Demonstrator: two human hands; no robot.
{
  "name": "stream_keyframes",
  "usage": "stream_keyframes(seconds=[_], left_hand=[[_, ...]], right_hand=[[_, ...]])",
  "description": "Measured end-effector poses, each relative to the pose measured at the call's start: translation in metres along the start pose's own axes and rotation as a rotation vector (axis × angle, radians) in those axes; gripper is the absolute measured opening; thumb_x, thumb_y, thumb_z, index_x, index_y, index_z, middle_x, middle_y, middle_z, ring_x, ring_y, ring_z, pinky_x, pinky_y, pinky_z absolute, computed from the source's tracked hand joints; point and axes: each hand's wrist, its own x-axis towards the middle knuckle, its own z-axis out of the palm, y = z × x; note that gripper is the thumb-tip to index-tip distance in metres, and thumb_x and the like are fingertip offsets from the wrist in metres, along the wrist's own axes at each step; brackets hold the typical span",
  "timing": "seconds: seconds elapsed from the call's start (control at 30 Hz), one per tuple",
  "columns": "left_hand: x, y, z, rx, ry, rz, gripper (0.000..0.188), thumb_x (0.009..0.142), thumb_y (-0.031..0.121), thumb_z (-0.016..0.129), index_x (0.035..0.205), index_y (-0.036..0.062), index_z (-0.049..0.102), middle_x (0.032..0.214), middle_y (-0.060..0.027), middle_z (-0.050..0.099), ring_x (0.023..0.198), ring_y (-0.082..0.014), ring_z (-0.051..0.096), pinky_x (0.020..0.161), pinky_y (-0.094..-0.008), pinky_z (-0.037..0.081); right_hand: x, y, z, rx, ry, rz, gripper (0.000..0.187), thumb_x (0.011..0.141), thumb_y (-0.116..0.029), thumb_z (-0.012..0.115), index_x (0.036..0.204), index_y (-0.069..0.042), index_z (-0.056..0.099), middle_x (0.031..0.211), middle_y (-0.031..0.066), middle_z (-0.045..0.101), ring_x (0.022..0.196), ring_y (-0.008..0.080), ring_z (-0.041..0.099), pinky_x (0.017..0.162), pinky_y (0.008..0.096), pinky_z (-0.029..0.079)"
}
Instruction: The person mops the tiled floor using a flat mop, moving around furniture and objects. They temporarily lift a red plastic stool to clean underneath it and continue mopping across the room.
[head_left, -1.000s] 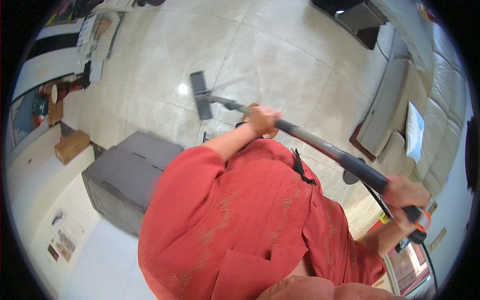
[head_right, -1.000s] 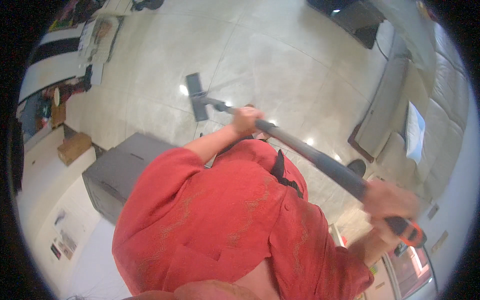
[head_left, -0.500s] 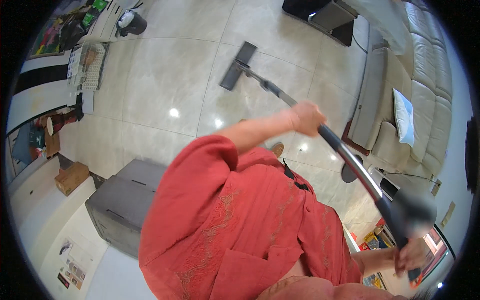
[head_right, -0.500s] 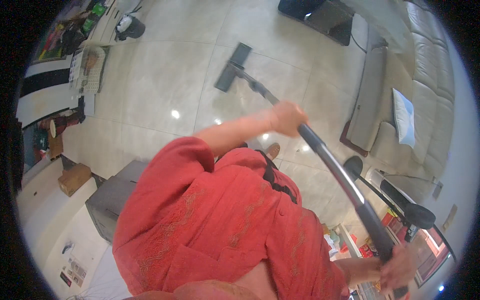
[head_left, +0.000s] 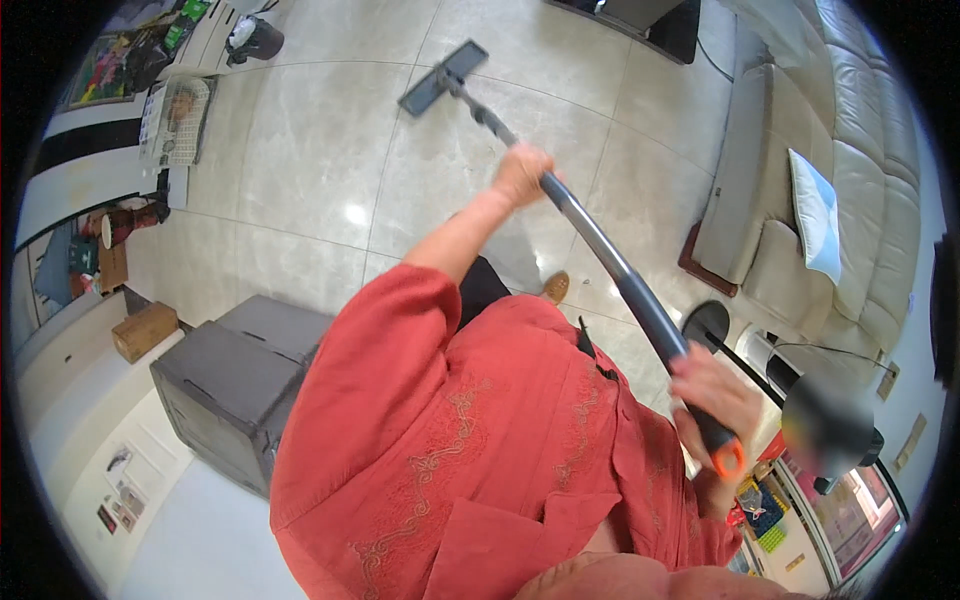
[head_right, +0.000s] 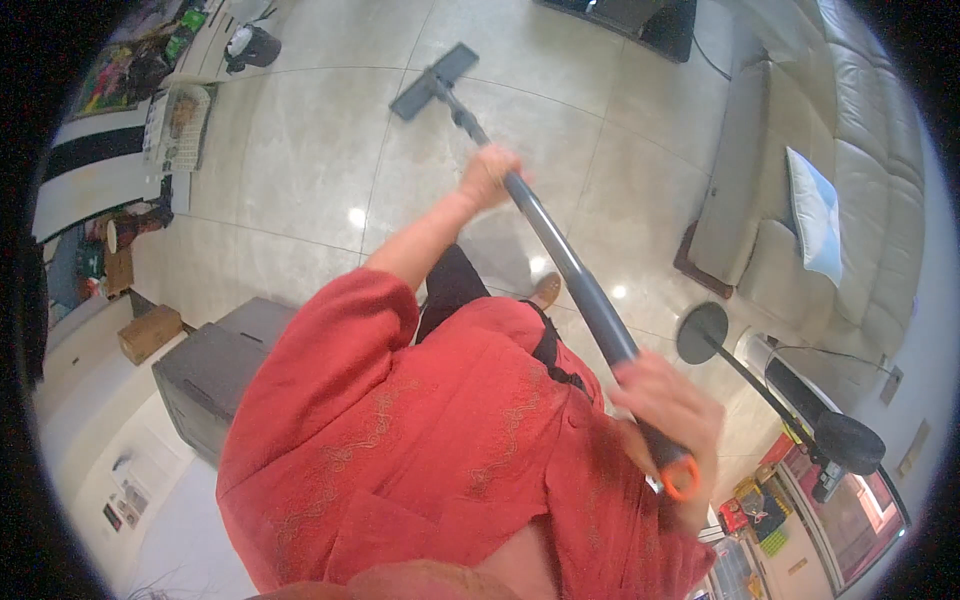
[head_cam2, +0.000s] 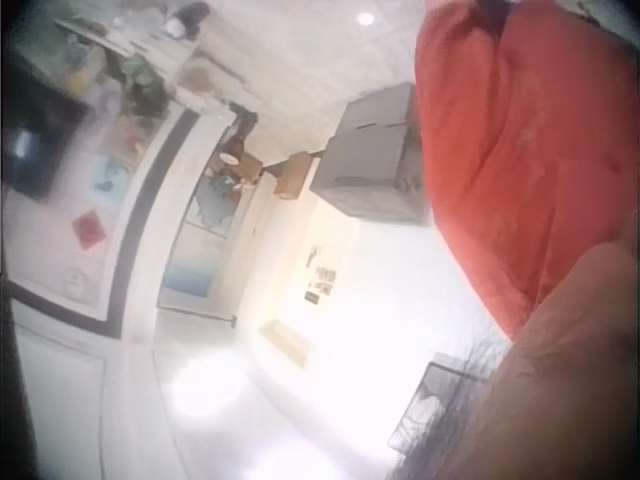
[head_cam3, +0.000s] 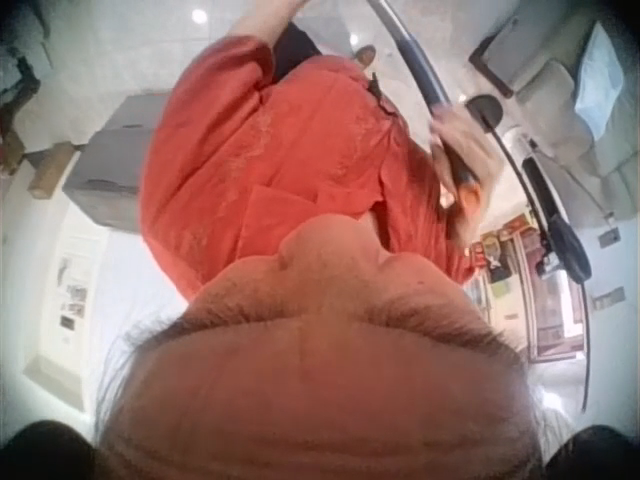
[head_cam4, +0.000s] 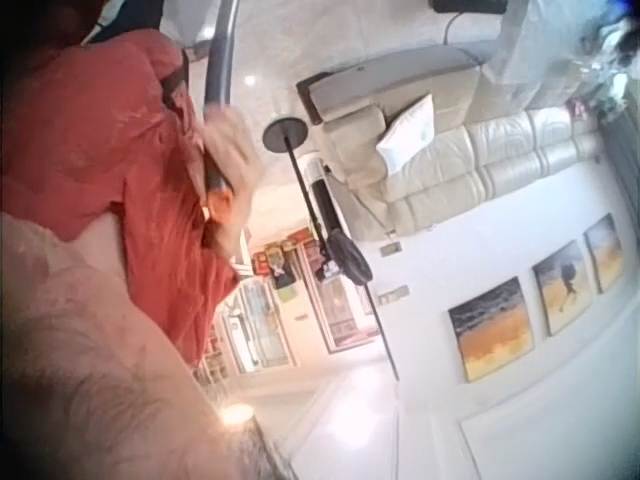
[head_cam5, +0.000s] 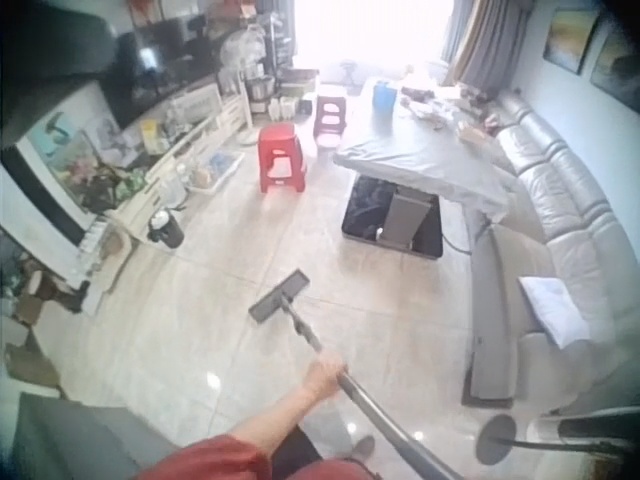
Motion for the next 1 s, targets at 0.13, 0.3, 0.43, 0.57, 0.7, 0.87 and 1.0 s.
stream_keyframes(seconds=[0.13, 0.3, 0.43, 0.57, 0.7, 0.87, 1.0], left_hand=[[-0.047, 0.158, 0.02, -0.189, -0.116, 0.008, 0.006, 0.065, 0.018, 0.066, 0.062, 0.0148, 0.061, 0.067, -0.0086, 0.063, 0.069, -0.031, 0.063, 0.065, -0.0429, 0.051], [-0.066, 0.251, 0.027, -0.403, -0.487, 0.092, 0.01, 0.064, 0.022, 0.069, 0.066, 0.0136, 0.064, 0.067, -0.0117, 0.065, 0.069, -0.036, 0.064, 0.061, -0.0474, 0.051], [-0.048, 0.27, 0.014, -0.413, -0.394, 0.006, 0.022, 0.077, 0.028, 0.068, 0.063, 0.0113, 0.063, 0.063, -0.0135, 0.062, 0.067, -0.0376, 0.063, 0.06, -0.0476, 0.049], [-0.069, 0.264, -0.012, -0.345, -0.071, -0.139, 0.029, 0.083, 0.029, 0.065, 0.061, 0.0105, 0.061, 0.062, -0.013, 0.06, 0.065, -0.037, 0.061, 0.061, -0.0455, 0.049], [-0.098, 0.215, -0.057, -0.258, -0.035, -0.231, 0.017, 0.079, 0.024, 0.066, 0.069, 0.0107, 0.065, 0.067, -0.0116, 0.062, 0.068, -0.0361, 0.062, 0.065, -0.0445, 0.05], [-0.171, 0.094, -0.096, -0.069, -0.052, -0.367, 0.02, 0.077, 0.022, 0.067, 0.064, 0.009, 0.061, 0.066, -0.0134, 0.061, 0.07, -0.0346, 0.063, 0.065, -0.0445, 0.05], [-0.229, 0.043, -0.073, 0.091, 0.096, -0.606, 0.018, 0.072, 0.023, 0.067, 0.062, 0.0104, 0.061, 0.065, -0.0118, 0.061, 0.065, -0.0335, 0.061, 0.063, -0.0448, 0.049]], right_hand=[[-0.105, -0.039, -0.088, 0.095, -0.089, 0.065, 0.023, 0.068, -0.003, 0.073, 0.09, 0.001, 0.071, 0.079, 0.0151, 0.068, 0.079, 0.0313, 0.069, 0.077, 0.0465, 0.055], [-0.172, -0.043, -0.183, -0.026, -0.368, -0.205, 0.035, 0.076, -0.033, 0.077, 0.088, 0.0, 0.068, 0.069, 0.0092, 0.067, 0.07, 0.0283, 0.069, 0.077, 0.0452, 0.056], [-0.174, -0.02, -0.19, 0.111, -0.139, -0.321, 0.032, 0.078, -0.032, 0.076, 0.087, -0.006, 0.06, 0.068, 0.0054, 0.066, 0.068, 0.0214, 0.067, 0.069, 0.037, 0.053], [-0.164, 0.022, -0.228, 0.402, -0.372, -0.419, 0.017, 0.079, -0.025, 0.076, 0.08, -0.013, 0.064, 0.074, -0.0007, 0.07, 0.077, 0.0183, 0.069, 0.072, 0.0353, 0.049], [-0.111, 0.021, -0.186, 0.446, -0.3, -0.364, 0.006, 0.08, -0.017, 0.074, 0.077, -0.015, 0.069, 0.071, -0.0007, 0.07, 0.076, 0.0185, 0.071, 0.08, 0.0394, 0.048], [-0.003, 0.016, -0.04, 0.474, -0.257, -0.277, 0.005, 0.077, -0.001, 0.064, 0.08, -0.002, 0.069, 0.068, 0.0068, 0.066, 0.072, 0.0254, 0.068, 0.09, 0.0506, 0.05], [0.053, -0.005, 0.016, 0.433, -0.599, -0.226, 0.007, 0.077, 0.001, 0.063, 0.082, 0.002, 0.067, 0.079, 0.0116, 0.066, 0.082, 0.0307, 0.067, 0.092, 0.0496, 0.049]])
